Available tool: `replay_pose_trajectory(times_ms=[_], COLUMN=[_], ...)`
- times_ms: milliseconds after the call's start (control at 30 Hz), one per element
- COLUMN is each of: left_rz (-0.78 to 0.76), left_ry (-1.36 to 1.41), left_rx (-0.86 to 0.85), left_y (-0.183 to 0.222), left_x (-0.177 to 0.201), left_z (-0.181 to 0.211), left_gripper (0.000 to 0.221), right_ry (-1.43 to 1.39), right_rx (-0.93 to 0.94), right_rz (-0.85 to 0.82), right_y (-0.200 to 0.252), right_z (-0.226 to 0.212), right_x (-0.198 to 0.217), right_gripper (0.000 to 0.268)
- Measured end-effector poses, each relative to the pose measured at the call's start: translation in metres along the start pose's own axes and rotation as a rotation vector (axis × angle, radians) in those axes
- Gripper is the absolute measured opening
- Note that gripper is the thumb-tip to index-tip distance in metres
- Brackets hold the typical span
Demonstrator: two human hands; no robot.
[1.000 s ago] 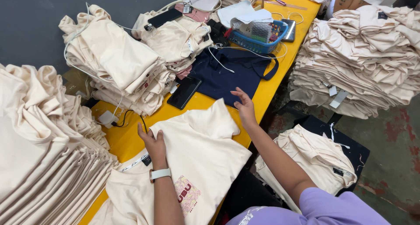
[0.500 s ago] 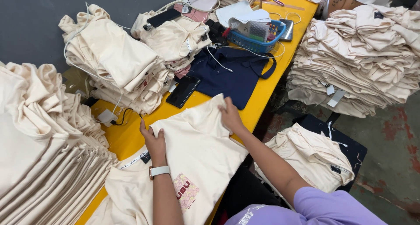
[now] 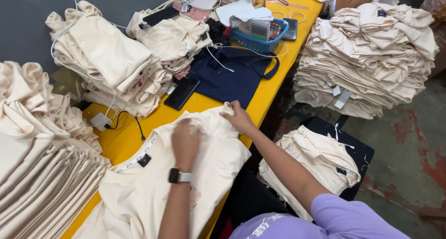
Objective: Trimming loose threads from t-shirts using scissors and folding them for packaging.
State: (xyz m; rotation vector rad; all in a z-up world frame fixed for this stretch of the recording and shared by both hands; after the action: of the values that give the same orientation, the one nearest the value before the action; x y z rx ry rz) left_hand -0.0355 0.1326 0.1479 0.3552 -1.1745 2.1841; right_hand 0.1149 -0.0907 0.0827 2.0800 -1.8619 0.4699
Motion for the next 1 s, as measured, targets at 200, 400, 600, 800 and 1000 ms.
replay_pose_trajectory(times_ms=[200, 400, 600, 800, 1000], left_rz=[-0.672, -0.576, -0.842, -0.384, -0.159], left_ry=[-0.370, -0.400, -0.107, 1.002, 0.818], left_rx=[0.153, 0.071, 0.066, 1.153, 1.257], left_y=[0.045, 0.070, 0.100, 0.096, 0.118], left_x=[-0.034, -0.013, 0.014, 0.090, 0.113], left_z=[0.024, 0.043, 0.019, -0.058, -0.106], left_gripper=[0.107, 0.104, 0.081, 0.074, 0.073], right_ry=[-0.001, 0.158, 0.329, -0.200, -0.201], right_rx=[0.178, 0.107, 0.309, 0.799, 1.111], right_rz=[0.221, 0.007, 0.052, -0.750, -0.455], right_y=[0.004, 0.029, 0.037, 0.199, 0.185], right_z=[-0.019, -0.020, -0.049, -0.198, -0.208], right_x=[0.027, 0.027, 0.013, -0.026, -0.004], right_gripper=[0.011, 0.043, 0.051, 0.039, 0.022])
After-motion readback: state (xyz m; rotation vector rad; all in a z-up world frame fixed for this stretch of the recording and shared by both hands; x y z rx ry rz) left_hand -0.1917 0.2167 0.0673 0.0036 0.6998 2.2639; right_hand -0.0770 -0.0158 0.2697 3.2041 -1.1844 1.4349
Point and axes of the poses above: each hand's wrist, its own y-axis away from the middle knuckle, its own x-axis out of the back of the hand, z = x × y, the point moved 7 cm from there along -y, towards the middle knuckle, and after that the axes turned 8 degrees about z, right-handed, at the moved point
